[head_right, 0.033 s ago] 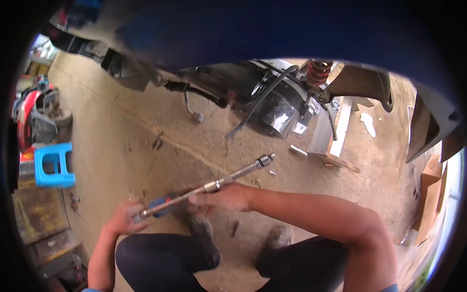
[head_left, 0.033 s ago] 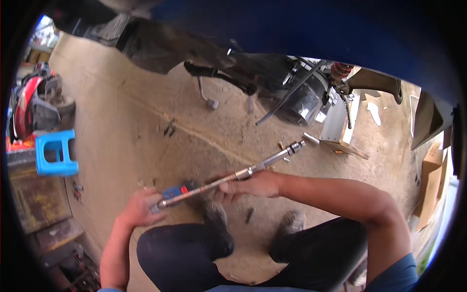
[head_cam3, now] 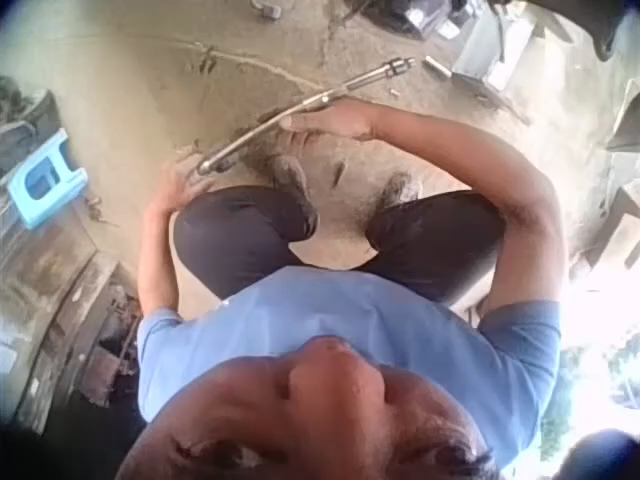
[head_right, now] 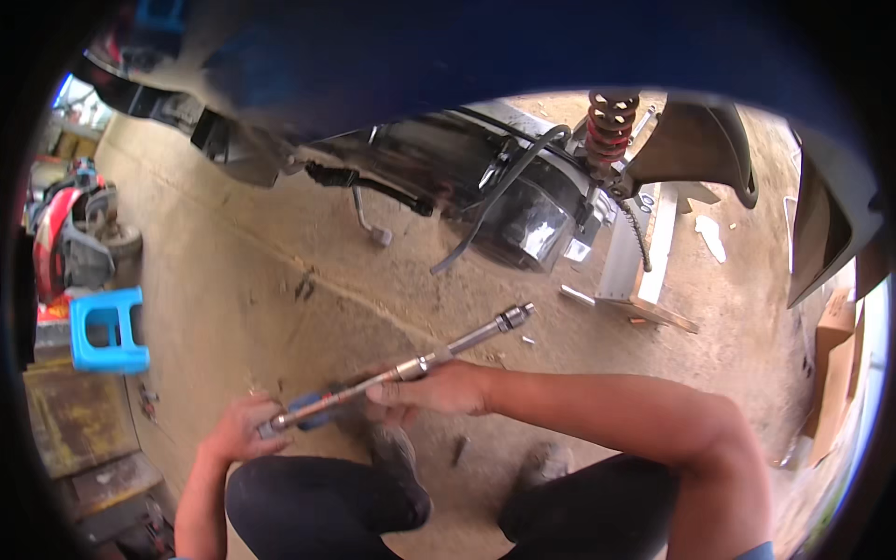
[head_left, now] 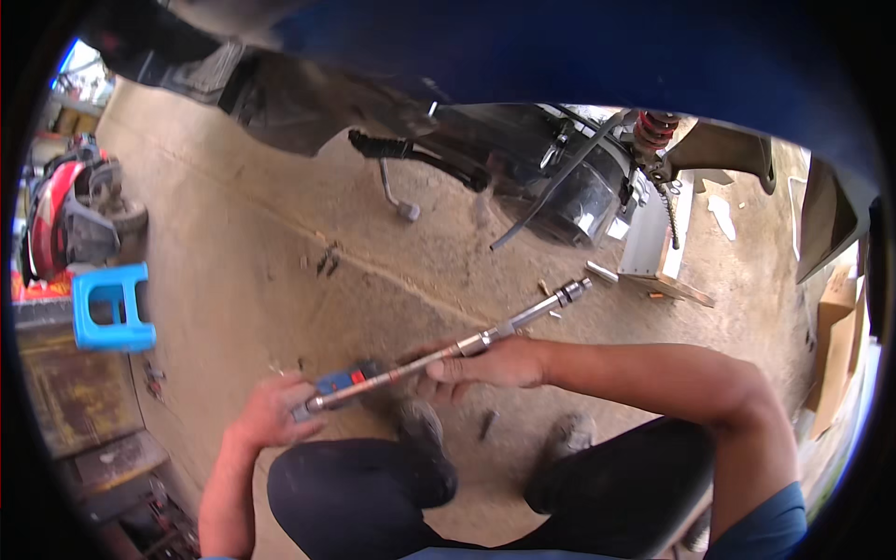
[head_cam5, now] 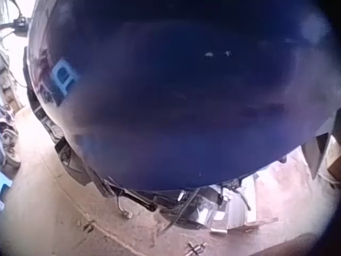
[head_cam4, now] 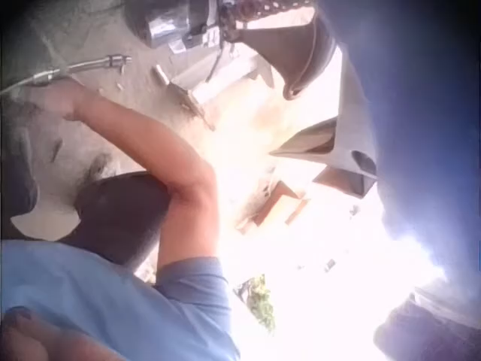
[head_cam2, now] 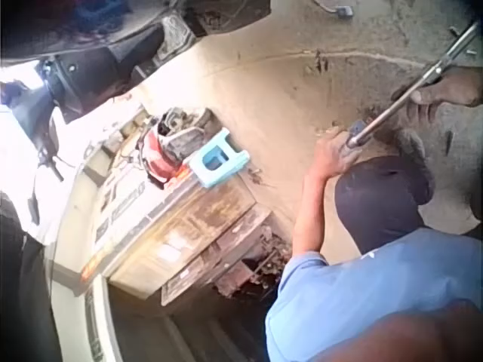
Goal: Using a screwdriver and an impact wrench to disassemble and repair components of a blue scooter.
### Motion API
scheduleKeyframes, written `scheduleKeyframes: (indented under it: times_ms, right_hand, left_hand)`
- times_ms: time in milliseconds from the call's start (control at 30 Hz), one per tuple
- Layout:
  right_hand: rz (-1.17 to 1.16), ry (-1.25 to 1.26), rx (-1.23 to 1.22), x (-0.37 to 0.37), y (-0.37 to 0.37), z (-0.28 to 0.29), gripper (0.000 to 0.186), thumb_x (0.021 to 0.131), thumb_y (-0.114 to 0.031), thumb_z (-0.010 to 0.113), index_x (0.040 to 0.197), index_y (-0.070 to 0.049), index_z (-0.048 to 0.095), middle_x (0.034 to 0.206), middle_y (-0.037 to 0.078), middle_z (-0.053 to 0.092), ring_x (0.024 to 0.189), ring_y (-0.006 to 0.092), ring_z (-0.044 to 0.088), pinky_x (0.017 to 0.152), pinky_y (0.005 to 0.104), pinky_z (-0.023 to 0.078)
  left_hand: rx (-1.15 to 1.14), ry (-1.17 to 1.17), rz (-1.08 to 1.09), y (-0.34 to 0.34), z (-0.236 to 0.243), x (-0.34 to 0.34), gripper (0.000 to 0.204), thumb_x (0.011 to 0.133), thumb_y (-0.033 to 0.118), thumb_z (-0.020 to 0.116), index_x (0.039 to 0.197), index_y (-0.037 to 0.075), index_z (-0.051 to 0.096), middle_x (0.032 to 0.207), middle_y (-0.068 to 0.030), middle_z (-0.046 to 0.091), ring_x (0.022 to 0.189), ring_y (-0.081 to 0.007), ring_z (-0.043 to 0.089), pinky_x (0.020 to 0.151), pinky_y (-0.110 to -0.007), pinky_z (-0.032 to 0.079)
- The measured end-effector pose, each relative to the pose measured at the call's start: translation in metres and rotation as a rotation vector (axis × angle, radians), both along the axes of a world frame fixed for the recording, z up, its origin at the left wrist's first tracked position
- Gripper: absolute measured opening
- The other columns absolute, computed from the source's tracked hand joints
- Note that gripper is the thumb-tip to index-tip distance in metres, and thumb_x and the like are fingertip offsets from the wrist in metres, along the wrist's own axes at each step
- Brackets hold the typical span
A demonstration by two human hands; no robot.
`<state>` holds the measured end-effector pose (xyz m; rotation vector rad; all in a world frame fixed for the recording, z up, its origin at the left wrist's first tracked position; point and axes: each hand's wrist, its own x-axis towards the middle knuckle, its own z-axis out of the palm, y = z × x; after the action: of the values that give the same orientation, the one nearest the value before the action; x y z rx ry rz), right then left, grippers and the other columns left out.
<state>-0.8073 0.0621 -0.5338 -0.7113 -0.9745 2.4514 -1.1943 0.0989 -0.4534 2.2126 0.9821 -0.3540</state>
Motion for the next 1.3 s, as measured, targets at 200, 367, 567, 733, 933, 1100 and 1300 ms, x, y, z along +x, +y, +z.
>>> scheduleKeyframes:
  times_ms: [200,367,567,733,933,1100,1300]
  right_hand:
    - [-0.055,0.03,0.022,0.007,0.002,-0.003,0.065,0.104,-0.05,0.058,0.149,-0.003,0.052,0.115,0.01,0.068,0.1,0.0197,0.068,0.086,0.0327,0.058]
    - [-0.12,-0.123,0.042,-0.007,-0.008,0.017,0.058,0.103,-0.05,0.062,0.135,-0.002,0.065,0.111,0.008,0.071,0.089,0.0163,0.069,0.079,0.0309,0.06]
    - [-0.223,-0.062,0.02,-0.031,-0.015,0.026,0.048,0.102,-0.041,0.066,0.124,0.001,0.07,0.104,0.011,0.075,0.086,0.018,0.072,0.077,0.0324,0.062]
    - [-0.322,-0.039,0.041,-0.046,0.0,0.032,0.044,0.102,-0.036,0.065,0.115,0.005,0.072,0.106,0.017,0.076,0.089,0.0228,0.075,0.078,0.0343,0.063]
    - [-0.338,-0.043,0.094,-0.05,0.01,0.041,0.04,0.101,-0.036,0.066,0.106,0.004,0.072,0.094,0.013,0.074,0.083,0.0227,0.073,0.074,0.035,0.061]
    - [-0.354,-0.069,0.157,-0.038,0.016,0.064,0.039,0.104,-0.036,0.064,0.108,0.001,0.074,0.095,0.012,0.074,0.086,0.0196,0.072,0.075,0.0332,0.061]
    - [-0.379,-0.143,0.2,-0.045,0.054,0.07,0.042,0.107,-0.037,0.058,0.104,0.001,0.077,0.089,0.011,0.073,0.081,0.018,0.071,0.072,0.0315,0.06]
  left_hand:
    - [0.077,-0.092,0.144,0.005,0.013,0.018,0.031,0.079,0.028,0.077,0.098,0.004,0.071,0.104,-0.0139,0.069,0.095,-0.0344,0.067,0.084,-0.043,0.054]
    - [0.026,-0.822,0.939,-0.039,-0.022,-0.07,0.034,0.086,0.019,0.066,0.112,-0.002,0.065,0.111,-0.0174,0.068,0.107,-0.0331,0.065,0.098,-0.044,0.051]
    - [-0.054,-0.158,0.99,-0.103,-0.129,-0.163,0.05,0.087,0.008,0.07,0.135,-0.001,0.056,0.124,-0.0174,0.068,0.122,-0.0291,0.063,0.11,-0.045,0.045]
    - [0.136,-0.286,0.681,-0.102,-0.13,-0.138,0.054,0.085,0.005,0.075,0.135,-0.001,0.056,0.126,-0.0167,0.069,0.121,-0.0285,0.065,0.109,-0.045,0.046]
    - [-0.237,-1.042,0.792,-0.077,-0.151,-0.105,0.06,0.082,0.006,0.081,0.136,0.0,0.056,0.119,-0.0167,0.072,0.11,-0.032,0.07,0.102,-0.047,0.051]
    - [-0.483,-1.216,0.709,-0.085,-0.146,-0.065,0.05,0.096,0.03,0.074,0.131,-0.001,0.058,0.087,-0.0122,0.068,0.08,-0.0266,0.067,0.08,-0.044,0.052]
    - [-0.582,-1.333,0.738,-0.093,-0.152,-0.059,0.05,0.096,0.033,0.073,0.131,0.0,0.058,0.085,-0.0113,0.067,0.078,-0.0253,0.065,0.077,-0.043,0.051]
